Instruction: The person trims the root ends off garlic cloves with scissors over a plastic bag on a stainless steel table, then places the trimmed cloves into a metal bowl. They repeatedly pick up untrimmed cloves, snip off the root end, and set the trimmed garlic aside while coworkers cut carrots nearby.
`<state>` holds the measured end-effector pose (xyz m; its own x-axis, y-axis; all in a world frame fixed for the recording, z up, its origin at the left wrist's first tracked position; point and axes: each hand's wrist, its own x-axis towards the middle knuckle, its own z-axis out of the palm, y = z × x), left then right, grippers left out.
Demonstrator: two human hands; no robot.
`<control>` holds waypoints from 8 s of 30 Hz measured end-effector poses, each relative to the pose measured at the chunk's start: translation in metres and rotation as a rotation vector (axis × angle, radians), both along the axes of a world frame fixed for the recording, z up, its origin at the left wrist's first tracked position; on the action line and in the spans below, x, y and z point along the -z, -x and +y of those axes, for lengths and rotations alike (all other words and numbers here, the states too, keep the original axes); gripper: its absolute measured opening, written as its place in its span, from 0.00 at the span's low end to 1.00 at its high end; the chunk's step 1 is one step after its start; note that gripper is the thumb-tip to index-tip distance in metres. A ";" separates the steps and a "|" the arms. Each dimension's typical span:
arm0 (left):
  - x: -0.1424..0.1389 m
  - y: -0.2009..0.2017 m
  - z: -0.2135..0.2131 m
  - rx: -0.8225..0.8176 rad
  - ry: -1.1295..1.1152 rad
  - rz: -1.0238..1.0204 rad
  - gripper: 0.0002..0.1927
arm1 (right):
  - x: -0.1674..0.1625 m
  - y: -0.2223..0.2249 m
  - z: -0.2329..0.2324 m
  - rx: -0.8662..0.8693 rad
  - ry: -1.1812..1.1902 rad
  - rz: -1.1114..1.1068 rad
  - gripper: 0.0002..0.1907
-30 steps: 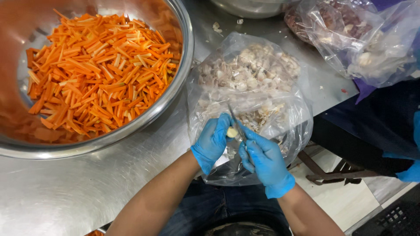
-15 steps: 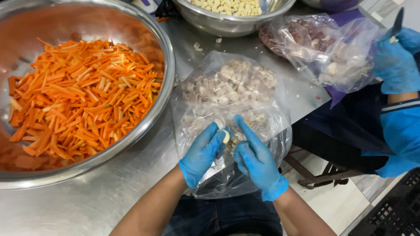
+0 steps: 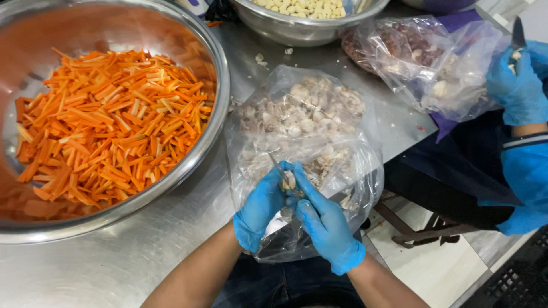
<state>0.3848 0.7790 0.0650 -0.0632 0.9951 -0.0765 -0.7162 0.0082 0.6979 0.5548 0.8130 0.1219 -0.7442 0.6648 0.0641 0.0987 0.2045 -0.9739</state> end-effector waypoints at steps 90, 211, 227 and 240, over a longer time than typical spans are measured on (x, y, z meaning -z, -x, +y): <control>-0.067 0.081 -0.050 -0.101 -0.090 0.583 0.14 | -0.004 0.099 -0.032 0.230 0.510 0.269 0.22; -0.048 0.167 0.190 -0.161 0.257 0.343 0.09 | -0.044 0.194 0.214 0.287 -0.378 -0.034 0.14; 0.027 -0.072 0.237 -0.208 0.047 0.381 0.04 | 0.066 -0.065 0.289 0.507 0.022 0.171 0.18; 0.004 -0.036 0.237 -0.304 -0.114 0.740 0.09 | 0.029 -0.020 0.281 0.254 0.125 0.080 0.14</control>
<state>0.4206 1.0155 0.0606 -0.3265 0.9255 0.1920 -0.0276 -0.2124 0.9768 0.5748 1.0938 0.0929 -0.5487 0.8357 0.0215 0.0536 0.0609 -0.9967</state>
